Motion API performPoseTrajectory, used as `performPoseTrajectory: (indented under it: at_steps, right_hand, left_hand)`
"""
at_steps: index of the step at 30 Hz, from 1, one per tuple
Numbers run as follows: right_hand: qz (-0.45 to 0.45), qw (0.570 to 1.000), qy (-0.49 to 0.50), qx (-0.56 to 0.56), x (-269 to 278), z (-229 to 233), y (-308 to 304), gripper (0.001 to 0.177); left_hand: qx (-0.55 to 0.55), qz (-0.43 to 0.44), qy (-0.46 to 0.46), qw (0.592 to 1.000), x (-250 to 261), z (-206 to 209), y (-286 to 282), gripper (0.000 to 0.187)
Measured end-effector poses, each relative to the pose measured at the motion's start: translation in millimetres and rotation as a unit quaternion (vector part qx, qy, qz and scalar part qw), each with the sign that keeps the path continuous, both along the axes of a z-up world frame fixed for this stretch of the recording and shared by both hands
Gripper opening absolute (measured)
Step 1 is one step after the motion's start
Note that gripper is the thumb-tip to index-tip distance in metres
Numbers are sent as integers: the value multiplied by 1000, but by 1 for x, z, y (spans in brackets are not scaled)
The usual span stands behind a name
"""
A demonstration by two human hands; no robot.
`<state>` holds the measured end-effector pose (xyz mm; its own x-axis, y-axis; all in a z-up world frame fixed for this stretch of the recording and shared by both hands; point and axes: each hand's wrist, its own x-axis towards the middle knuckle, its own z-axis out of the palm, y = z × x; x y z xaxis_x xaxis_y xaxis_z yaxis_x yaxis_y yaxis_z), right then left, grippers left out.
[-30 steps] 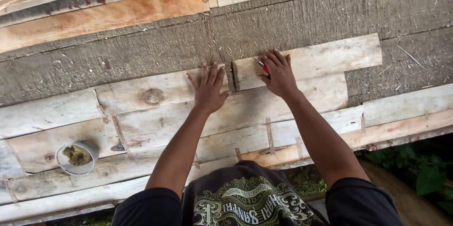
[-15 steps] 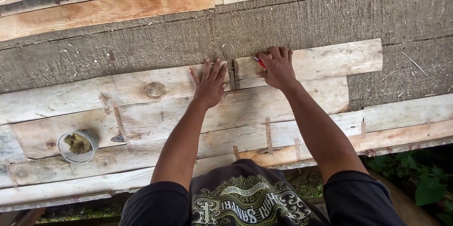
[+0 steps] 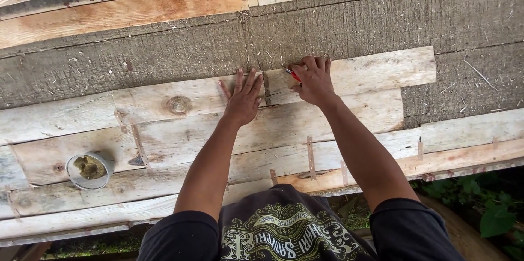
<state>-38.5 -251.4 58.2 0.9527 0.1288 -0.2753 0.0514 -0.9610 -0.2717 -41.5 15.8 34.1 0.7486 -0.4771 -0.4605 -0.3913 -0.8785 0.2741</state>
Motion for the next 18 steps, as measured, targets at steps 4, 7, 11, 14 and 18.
performPoseTrajectory:
  at_steps: [4, 7, 11, 14, 18]
  right_hand:
    - [1, 1000, 3, -3, -1, -5, -1, 72]
    - [-2, 1000, 3, 6, -2, -4, 0, 73]
    - [-11, 1000, 1, 13, -4, -1, 2, 72]
    - [-9, 1000, -2, 13, -5, -7, -1, 73]
    - [-3, 1000, -9, 19, -3, -6, -2, 73]
  left_hand:
    - [1, 2, 7, 1000, 1, 3, 0, 73]
    - [-2, 4, 6, 1000, 1, 2, 0, 72]
    - [6, 3, 0, 1000, -1, 5, -1, 72]
    - [8, 3, 1, 1000, 0, 5, -3, 74]
    - [15, 7, 4, 1000, 0, 10, -4, 73]
